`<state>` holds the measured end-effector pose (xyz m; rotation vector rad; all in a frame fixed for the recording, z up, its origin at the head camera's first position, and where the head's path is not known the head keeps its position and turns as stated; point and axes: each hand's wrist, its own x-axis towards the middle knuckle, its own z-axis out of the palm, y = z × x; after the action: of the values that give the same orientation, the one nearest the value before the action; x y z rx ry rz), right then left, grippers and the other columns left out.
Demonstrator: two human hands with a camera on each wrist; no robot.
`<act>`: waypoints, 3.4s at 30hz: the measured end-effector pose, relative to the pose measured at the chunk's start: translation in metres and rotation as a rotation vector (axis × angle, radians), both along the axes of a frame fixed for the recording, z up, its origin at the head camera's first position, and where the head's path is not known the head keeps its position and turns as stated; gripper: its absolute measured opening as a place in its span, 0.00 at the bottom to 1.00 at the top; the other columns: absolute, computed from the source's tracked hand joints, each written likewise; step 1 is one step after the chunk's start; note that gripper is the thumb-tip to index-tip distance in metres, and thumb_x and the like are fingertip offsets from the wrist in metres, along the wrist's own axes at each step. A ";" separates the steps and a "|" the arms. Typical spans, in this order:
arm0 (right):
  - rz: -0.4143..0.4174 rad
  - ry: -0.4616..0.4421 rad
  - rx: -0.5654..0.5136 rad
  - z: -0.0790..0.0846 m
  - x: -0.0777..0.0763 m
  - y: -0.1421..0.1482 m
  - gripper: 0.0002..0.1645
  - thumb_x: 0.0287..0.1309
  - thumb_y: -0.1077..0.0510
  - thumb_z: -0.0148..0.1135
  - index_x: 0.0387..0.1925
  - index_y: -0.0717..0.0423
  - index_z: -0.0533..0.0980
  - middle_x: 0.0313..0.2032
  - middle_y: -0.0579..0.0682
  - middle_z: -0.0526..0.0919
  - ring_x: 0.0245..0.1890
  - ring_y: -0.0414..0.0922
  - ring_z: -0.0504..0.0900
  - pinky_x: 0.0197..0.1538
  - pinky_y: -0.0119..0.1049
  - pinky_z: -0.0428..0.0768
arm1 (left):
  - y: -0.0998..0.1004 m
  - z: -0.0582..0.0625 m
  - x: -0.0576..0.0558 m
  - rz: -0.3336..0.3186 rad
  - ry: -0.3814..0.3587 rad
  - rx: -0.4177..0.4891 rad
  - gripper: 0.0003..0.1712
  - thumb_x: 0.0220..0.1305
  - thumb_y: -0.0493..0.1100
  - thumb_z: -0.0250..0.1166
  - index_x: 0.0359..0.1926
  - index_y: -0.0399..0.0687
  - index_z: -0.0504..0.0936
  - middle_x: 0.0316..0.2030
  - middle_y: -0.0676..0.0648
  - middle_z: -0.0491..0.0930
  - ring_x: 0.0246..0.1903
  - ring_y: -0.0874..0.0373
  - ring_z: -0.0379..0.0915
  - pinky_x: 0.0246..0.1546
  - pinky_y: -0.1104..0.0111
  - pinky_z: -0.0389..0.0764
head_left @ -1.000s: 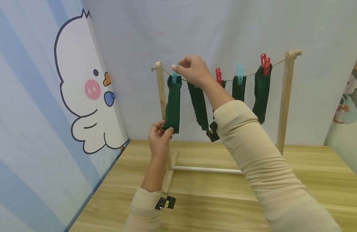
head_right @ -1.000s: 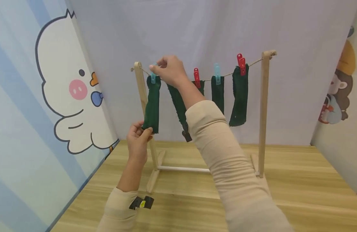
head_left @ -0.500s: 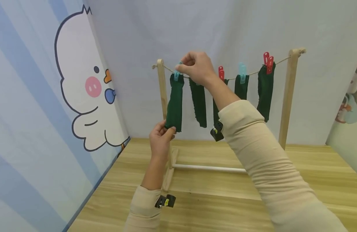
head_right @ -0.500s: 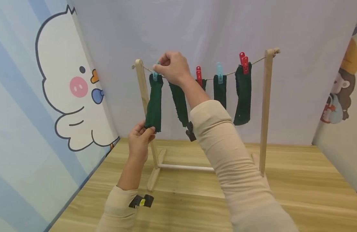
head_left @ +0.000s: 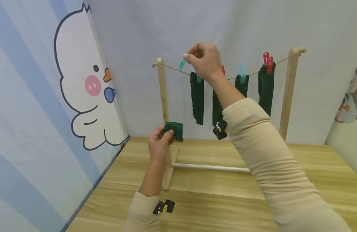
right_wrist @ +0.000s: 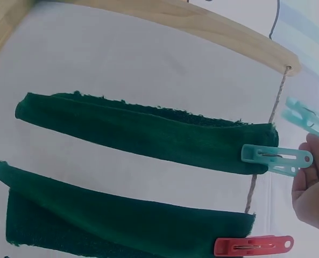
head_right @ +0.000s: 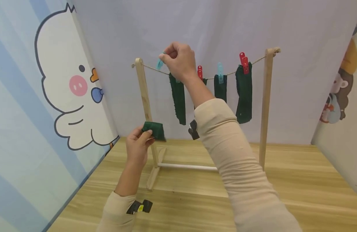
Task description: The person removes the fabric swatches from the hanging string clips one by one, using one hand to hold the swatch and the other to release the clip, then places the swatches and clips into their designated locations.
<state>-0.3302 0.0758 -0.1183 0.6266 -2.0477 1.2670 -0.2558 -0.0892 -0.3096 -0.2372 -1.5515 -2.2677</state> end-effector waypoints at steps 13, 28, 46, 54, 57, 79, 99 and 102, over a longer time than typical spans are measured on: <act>-0.020 0.173 0.036 -0.020 0.020 0.009 0.10 0.56 0.59 0.64 0.35 0.64 0.77 0.34 0.53 0.80 0.39 0.44 0.76 0.50 0.32 0.68 | -0.026 -0.016 0.017 0.026 -0.056 -0.048 0.14 0.62 0.30 0.58 0.48 0.27 0.76 0.30 0.46 0.77 0.26 0.60 0.76 0.34 0.70 0.77; 0.095 0.244 -0.049 -0.075 0.046 0.039 0.13 0.52 0.66 0.66 0.39 0.70 0.76 0.36 0.57 0.81 0.39 0.45 0.78 0.48 0.33 0.71 | -0.050 -0.035 0.015 0.088 -0.133 -0.111 0.14 0.61 0.28 0.54 0.47 0.26 0.77 0.28 0.47 0.80 0.25 0.61 0.77 0.33 0.71 0.77; 0.282 0.085 -0.084 -0.158 0.078 0.071 0.13 0.47 0.74 0.63 0.38 0.71 0.74 0.32 0.59 0.78 0.35 0.42 0.77 0.46 0.34 0.72 | -0.079 -0.066 0.007 0.135 -0.247 -0.270 0.16 0.61 0.28 0.54 0.50 0.30 0.77 0.32 0.46 0.80 0.28 0.62 0.77 0.36 0.70 0.77; 0.297 0.022 -0.123 -0.192 0.084 0.090 0.14 0.46 0.78 0.60 0.39 0.73 0.73 0.32 0.60 0.78 0.35 0.40 0.77 0.45 0.29 0.73 | -0.104 -0.086 0.005 0.196 -0.281 -0.376 0.16 0.59 0.28 0.54 0.49 0.31 0.78 0.33 0.46 0.80 0.30 0.63 0.74 0.36 0.68 0.77; 0.306 0.003 -0.142 -0.201 0.087 0.098 0.14 0.47 0.79 0.59 0.40 0.75 0.73 0.32 0.56 0.78 0.34 0.40 0.77 0.44 0.29 0.73 | -0.112 -0.091 0.005 0.188 -0.296 -0.377 0.17 0.59 0.27 0.53 0.50 0.29 0.77 0.32 0.47 0.79 0.29 0.63 0.74 0.35 0.71 0.77; 0.072 -0.270 -0.047 -0.267 0.103 0.163 0.12 0.54 0.72 0.61 0.41 0.70 0.73 0.28 0.52 0.80 0.29 0.38 0.77 0.31 0.26 0.75 | -0.157 -0.127 -0.020 0.099 -0.358 -0.431 0.19 0.62 0.29 0.54 0.54 0.27 0.72 0.28 0.55 0.79 0.29 0.62 0.77 0.37 0.66 0.77; -0.034 -0.500 0.174 -0.302 0.111 0.211 0.17 0.58 0.64 0.61 0.47 0.71 0.72 0.39 0.62 0.81 0.34 0.42 0.81 0.35 0.31 0.78 | -0.192 -0.130 0.022 -0.075 -0.426 -0.513 0.12 0.64 0.30 0.54 0.46 0.24 0.71 0.32 0.47 0.78 0.30 0.57 0.77 0.40 0.62 0.78; -0.012 -0.548 0.160 -0.305 0.110 0.216 0.16 0.57 0.67 0.61 0.46 0.72 0.70 0.39 0.62 0.80 0.36 0.43 0.81 0.37 0.32 0.78 | -0.197 -0.128 0.027 -0.135 -0.445 -0.540 0.12 0.65 0.31 0.55 0.45 0.25 0.71 0.33 0.44 0.79 0.31 0.55 0.78 0.41 0.60 0.78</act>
<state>-0.2206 0.2915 -0.4237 0.3567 -2.6123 1.3868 -0.2288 -0.2858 -0.4378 0.0312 -2.4366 -2.0373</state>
